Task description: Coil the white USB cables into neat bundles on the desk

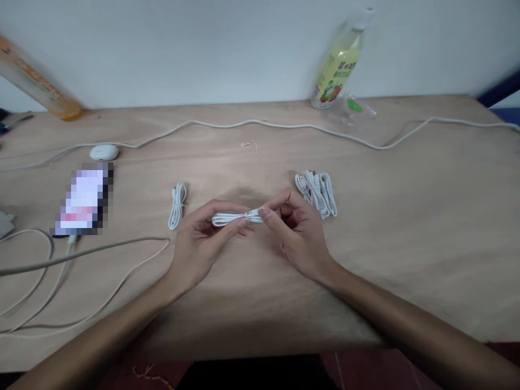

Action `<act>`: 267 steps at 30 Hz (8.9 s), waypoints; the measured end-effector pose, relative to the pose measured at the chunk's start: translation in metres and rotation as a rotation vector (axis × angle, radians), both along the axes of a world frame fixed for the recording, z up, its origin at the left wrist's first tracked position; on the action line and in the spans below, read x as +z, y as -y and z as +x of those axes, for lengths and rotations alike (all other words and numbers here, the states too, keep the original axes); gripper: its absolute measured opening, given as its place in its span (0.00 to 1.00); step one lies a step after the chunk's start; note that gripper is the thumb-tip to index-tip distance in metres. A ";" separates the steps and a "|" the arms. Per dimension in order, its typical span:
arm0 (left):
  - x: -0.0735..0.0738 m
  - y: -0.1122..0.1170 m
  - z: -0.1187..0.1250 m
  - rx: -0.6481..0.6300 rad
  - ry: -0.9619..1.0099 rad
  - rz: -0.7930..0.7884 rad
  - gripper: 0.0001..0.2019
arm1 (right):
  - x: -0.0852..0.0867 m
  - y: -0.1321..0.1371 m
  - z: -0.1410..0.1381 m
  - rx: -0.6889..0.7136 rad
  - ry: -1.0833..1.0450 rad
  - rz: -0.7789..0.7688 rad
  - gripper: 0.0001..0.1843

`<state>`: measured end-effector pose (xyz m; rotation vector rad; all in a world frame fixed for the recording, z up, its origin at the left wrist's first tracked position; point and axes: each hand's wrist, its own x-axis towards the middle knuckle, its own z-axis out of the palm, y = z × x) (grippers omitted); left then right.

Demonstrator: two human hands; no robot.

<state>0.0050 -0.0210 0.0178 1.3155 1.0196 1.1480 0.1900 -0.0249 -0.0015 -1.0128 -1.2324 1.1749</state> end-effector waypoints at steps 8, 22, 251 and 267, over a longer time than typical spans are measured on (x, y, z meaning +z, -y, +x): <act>-0.002 0.001 -0.004 0.075 -0.120 0.137 0.05 | 0.000 0.005 -0.002 -0.047 0.065 0.078 0.09; -0.009 0.003 -0.008 0.021 -0.099 0.299 0.09 | -0.004 0.014 0.000 -0.098 0.218 0.280 0.07; -0.004 -0.004 -0.011 -0.449 0.177 -0.447 0.18 | 0.042 -0.045 0.107 -0.299 0.577 -0.141 0.20; 0.000 -0.002 -0.011 -0.354 -0.006 -0.297 0.17 | 0.031 -0.047 0.114 -0.212 0.933 0.020 0.13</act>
